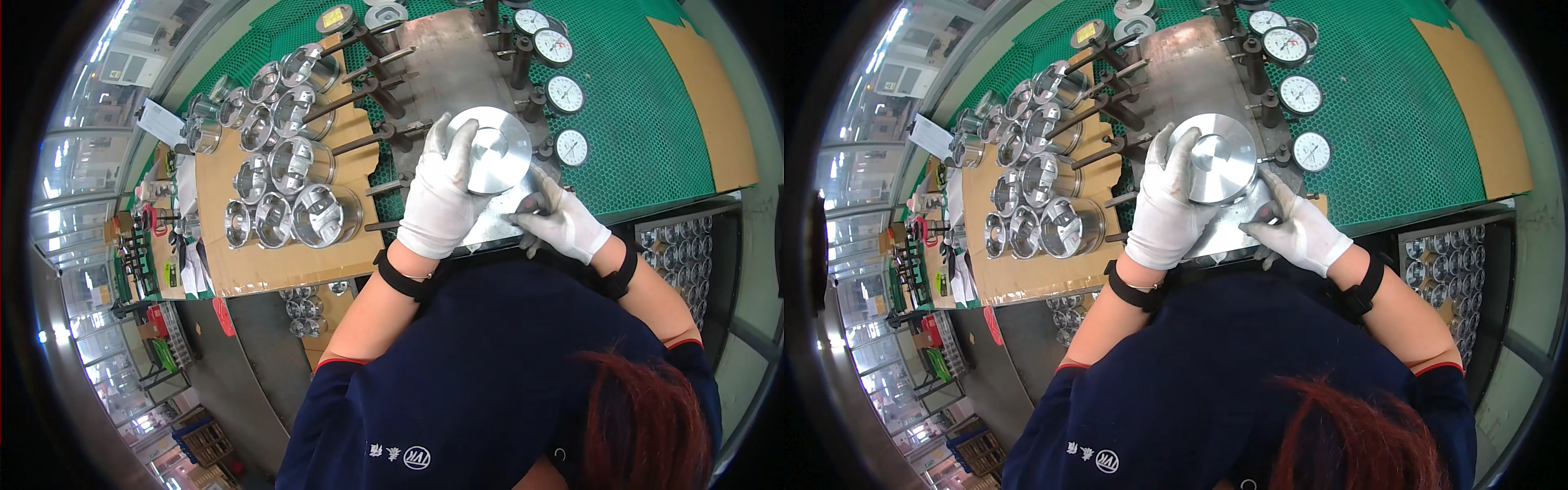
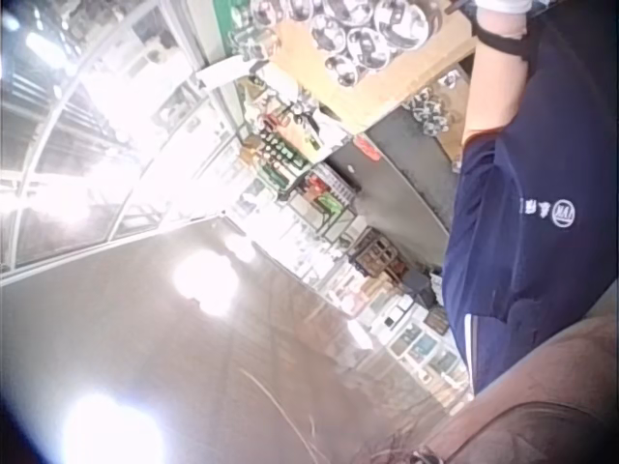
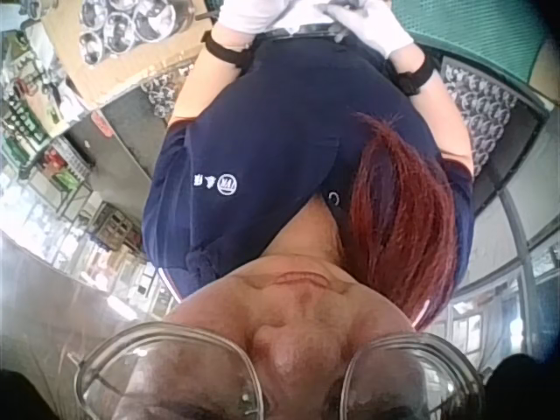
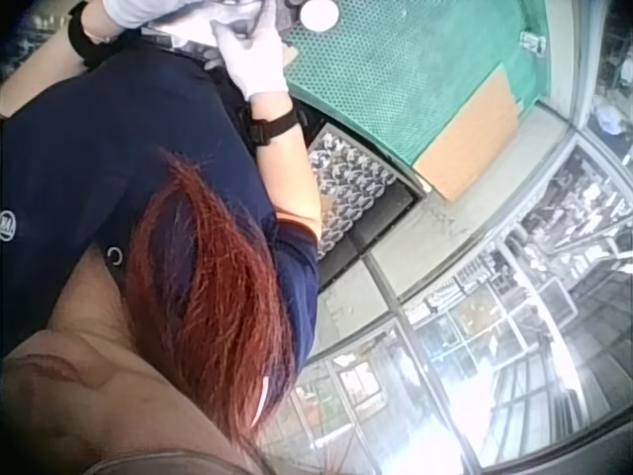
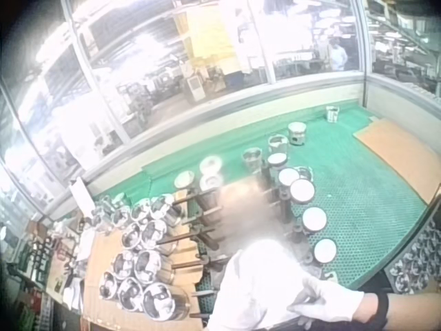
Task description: The person picks up small, cylindrical metal parts from a cardboard sheet and places them onto a jig with vertical pins. They then insert a white circular disc into the top of each part and press it down. The person repeats this process for multiple units, moving them from the jig to a green mat.
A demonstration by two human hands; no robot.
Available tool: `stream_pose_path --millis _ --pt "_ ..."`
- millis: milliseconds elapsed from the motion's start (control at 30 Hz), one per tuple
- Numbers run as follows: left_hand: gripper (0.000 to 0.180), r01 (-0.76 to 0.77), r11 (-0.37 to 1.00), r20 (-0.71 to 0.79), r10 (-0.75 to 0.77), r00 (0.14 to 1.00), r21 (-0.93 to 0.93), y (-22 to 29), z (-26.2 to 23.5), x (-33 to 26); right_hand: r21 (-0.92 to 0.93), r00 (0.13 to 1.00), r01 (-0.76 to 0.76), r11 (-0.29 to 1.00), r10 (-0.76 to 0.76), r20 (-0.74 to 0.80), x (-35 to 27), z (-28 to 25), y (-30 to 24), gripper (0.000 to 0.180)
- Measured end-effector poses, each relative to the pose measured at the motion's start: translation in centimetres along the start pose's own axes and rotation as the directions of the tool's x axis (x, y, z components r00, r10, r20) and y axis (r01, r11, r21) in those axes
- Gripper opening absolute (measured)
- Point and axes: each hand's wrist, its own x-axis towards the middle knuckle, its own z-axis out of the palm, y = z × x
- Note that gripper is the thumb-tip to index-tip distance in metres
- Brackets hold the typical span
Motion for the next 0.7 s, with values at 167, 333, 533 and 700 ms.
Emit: stream_pose_path --millis 167,333,533,700 --pt "0.094 0.011 1.0 -0.008 -0.011 1.0 0.014 0.2 0.0 -0.1 -0.009 1.0 -0.021 1.0 0.02 -0.017 -0.2 0.0 -0.2 0.092" --pt "0.072 0.008 0.996 -0.115 -0.018 0.993 -0.087 0.7 -0.8 -0.1 -0.132 0.999 0.051 0.99 -0.05 0.01 -0.4 -0.8 -0.1 0.094" --pt "0.047 0.542 0.582 0.455 -0.306 0.837 -0.606 7.9 -6.5 1.1 -0.162 0.78 0.606 0.779 -0.622 -0.074 -2.9 -4.1 -3.5 0.068" --pt "0.053 0.159 0.836 0.02 -0.174 0.984 -0.525 6.5 -6.9 0.9 0.085 0.725 0.661 0.746 -0.604 -0.331 -2.5 -12.6 0.7 0.051"
